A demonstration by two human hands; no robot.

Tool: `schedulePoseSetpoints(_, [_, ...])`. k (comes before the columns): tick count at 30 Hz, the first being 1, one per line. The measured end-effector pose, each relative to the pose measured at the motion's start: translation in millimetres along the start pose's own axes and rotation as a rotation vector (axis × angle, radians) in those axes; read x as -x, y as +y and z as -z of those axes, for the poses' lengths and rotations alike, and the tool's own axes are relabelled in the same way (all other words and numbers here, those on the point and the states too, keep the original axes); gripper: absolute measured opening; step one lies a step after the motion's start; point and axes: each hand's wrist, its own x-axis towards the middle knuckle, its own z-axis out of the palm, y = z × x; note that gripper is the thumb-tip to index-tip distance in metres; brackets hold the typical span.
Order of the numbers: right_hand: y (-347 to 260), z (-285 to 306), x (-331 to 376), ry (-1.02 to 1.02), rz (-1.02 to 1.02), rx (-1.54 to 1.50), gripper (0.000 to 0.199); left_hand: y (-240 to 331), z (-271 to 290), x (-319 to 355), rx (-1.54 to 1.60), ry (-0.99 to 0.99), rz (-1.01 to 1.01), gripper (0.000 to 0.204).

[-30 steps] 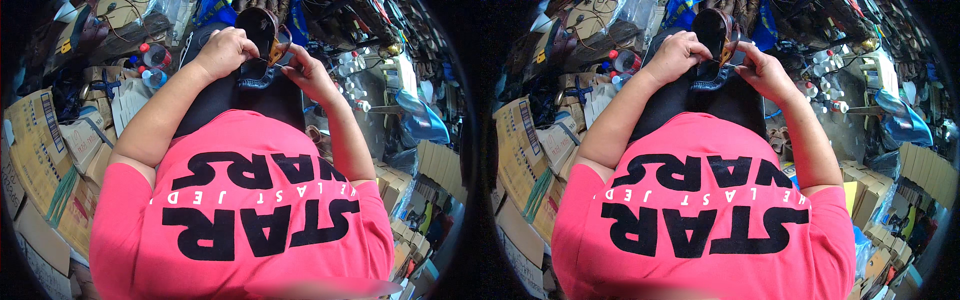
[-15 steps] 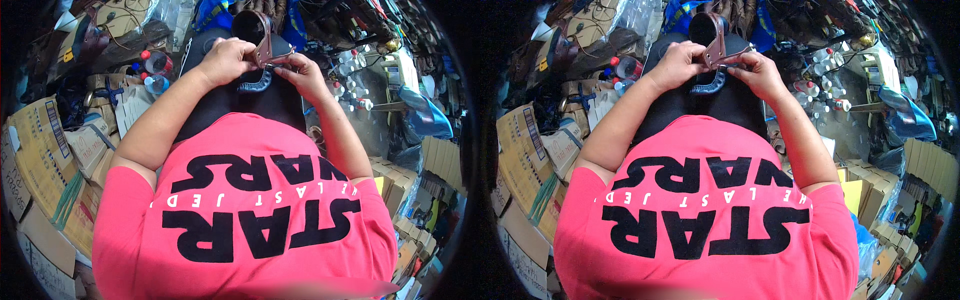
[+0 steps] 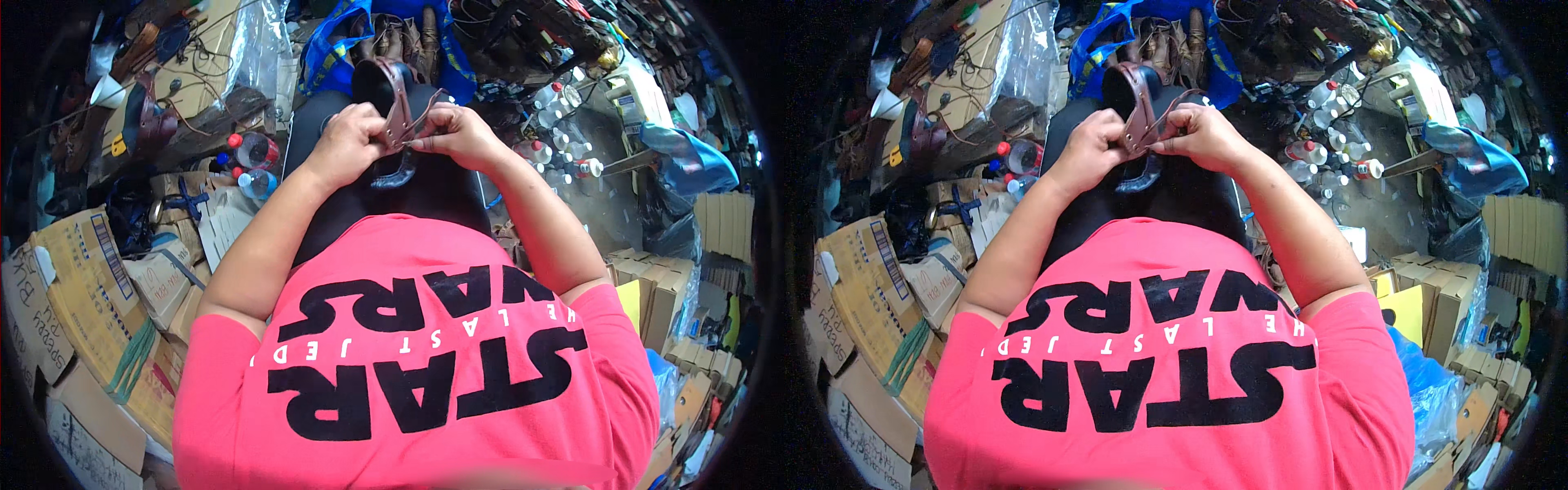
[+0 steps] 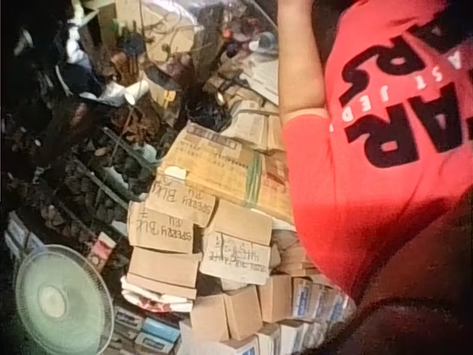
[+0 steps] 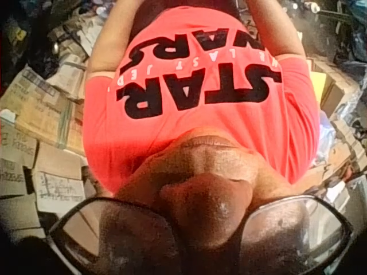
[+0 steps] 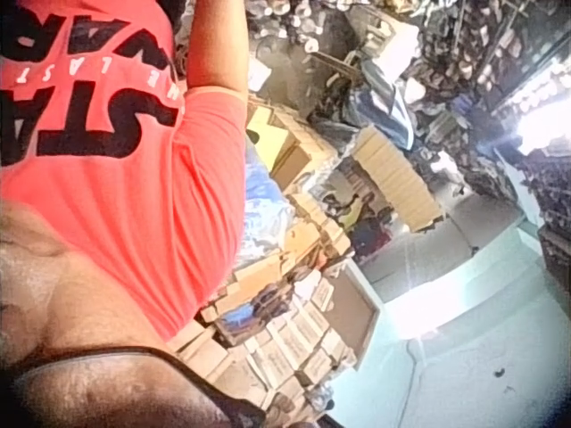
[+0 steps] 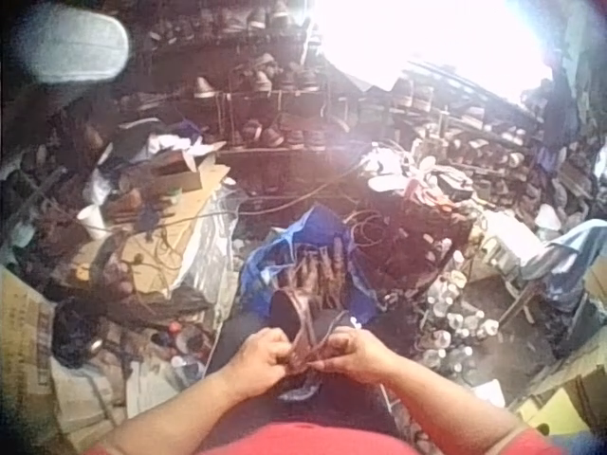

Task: The recorder is hand-stitching a leather shoe upper using a needle and thread.

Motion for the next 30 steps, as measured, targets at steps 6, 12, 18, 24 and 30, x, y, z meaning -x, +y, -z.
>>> schedulePoseSetpoints(6, [-14.3, 9.8, 9.0, -0.077, 0.098, 0.422, 0.012, 11.3, 13.0, 14.0, -0.223, -0.005, 0.029, 0.009])
schedulePoseSetpoints(12, [-38.3, -5.9, 0.0, -0.167, 0.261, 0.830, 0.015, 16.9, 10.8, 6.1, -0.319, -0.169, 0.038, 0.009])
schedulePoseSetpoints(18, [10.0, 31.3, 14.1, -0.087, 0.183, 0.733, 0.013, 4.7, 52.0, 43.5, -0.578, -0.094, -0.068, 0.005])
schedulePoseSetpoints(24, [9.1, 74.9, 40.3, 0.264, -0.126, -0.266, 0.022, -12.5, 117.1, 86.2, 0.439, 0.276, 0.389, 0.004])
schedulePoseSetpoints(30, [-60.6, -4.5, -9.0, -0.051, 0.256, -1.047, 0.022, 85.1, 61.6, 11.4, 1.326, 0.078, 0.089, 0.013])
